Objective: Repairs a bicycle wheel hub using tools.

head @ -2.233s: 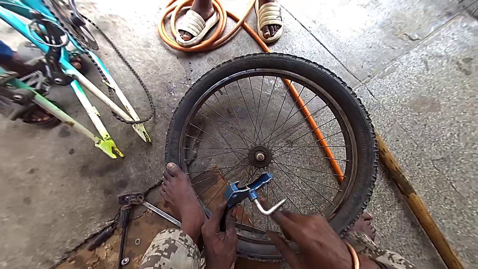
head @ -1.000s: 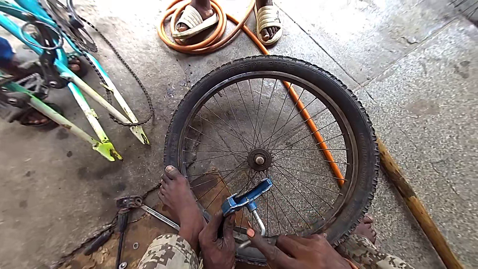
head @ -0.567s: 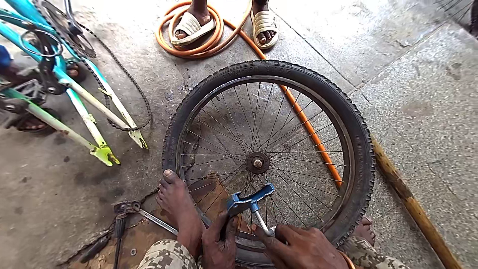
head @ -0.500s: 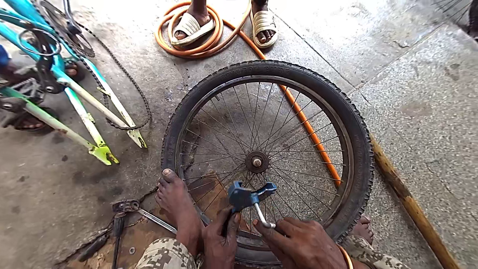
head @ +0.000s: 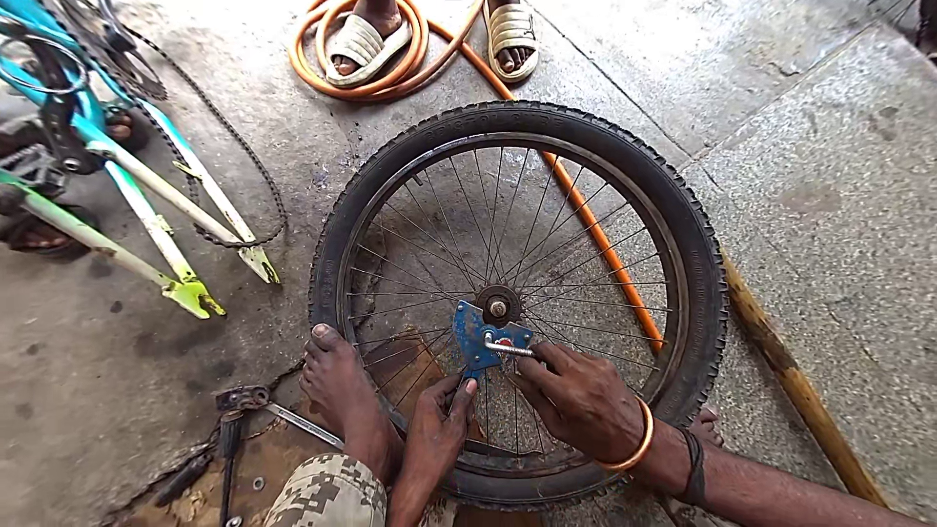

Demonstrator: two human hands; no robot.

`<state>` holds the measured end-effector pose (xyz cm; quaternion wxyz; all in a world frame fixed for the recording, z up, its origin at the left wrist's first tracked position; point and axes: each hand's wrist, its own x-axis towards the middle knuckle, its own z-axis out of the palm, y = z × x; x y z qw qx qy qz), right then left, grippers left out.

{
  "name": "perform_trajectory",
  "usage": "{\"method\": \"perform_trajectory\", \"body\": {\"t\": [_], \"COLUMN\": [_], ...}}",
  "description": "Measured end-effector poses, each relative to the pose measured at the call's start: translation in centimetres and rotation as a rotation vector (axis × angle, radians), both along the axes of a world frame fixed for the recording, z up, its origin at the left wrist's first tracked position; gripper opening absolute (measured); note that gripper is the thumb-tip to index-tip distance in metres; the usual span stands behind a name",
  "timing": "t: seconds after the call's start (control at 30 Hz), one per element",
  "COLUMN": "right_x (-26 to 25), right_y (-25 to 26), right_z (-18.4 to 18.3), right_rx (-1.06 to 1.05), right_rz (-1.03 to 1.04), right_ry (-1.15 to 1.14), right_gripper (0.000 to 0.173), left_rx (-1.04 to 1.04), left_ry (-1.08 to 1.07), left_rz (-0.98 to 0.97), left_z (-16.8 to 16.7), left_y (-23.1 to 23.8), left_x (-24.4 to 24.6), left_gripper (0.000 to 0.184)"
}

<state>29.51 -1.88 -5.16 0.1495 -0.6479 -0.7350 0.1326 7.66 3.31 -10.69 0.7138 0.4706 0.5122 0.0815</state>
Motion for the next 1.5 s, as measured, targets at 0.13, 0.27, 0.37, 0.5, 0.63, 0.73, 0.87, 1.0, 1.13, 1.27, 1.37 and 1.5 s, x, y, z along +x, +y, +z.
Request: {"method": "perform_trajectory", "body": {"t": [0.13,0.27,0.37,0.5,0.63,0.73,0.87,1.0,1.13,1.27,1.37,1.5], "right_x": [0.0,0.0,-0.3,-0.4,0.3,0.9,-0.7,-1.9,0.5,2.9,4.6,4.8], "right_y": [0.7,1.6,1.5,1.6,1.7,2.7,5.3,6.4,8.0,10.4,10.8,6.5], "right_z": [0.2,0.0,-0.1,-0.1,0.3,0.5,1.0,0.3,-0.1,0.9,2.0,2.0], "right_rx": [0.039,0.094,0.098,0.117,0.104,0.061,0.006,-0.002,-0.044,-0.129,-0.097,-0.056], "right_rz": [-0.032,-0.012,0.004,0.024,-0.090,-0.300,-0.439,-0.299,0.013,0.250,0.282,0.198], "right_ry": [0.016,0.016,-0.002,0.009,0.098,0.308,0.583,0.456,0.263,0.118,-0.018,-0.071], "right_gripper": [0.027,0.018,0.022,0.028,0.026,0.024,0.032,0.033,0.042,0.038,0.030,0.018], "left_rx": [-0.005,0.097,0.182,0.215,0.247,0.282,0.254,0.217,0.217,0.201,0.179,0.161], "left_ry": [0.003,0.077,0.180,0.286,0.278,0.284,0.269,0.289,0.326,0.344,0.344,0.344], "left_rz": [0.026,0.011,-0.026,-0.100,-0.101,-0.104,-0.075,-0.087,-0.106,-0.116,-0.124,-0.110], "left_z": [0.0,0.1,0.7,1.3,1.0,1.1,1.1,1.1,1.2,1.2,1.2,1.1], "left_y": [0.3,0.6,0.9,1.2,1.0,1.1,1.0,1.4,1.7,1.6,1.7,1.8], "left_x": [0.7,0.6,0.8,0.8,0.8,0.9,1.4,1.7,1.8,1.9,2.1,2.2], "left_gripper": [0.027,0.027,0.027,0.029,0.029,0.029,0.027,0.026,0.026,0.025,0.026,0.026]}}
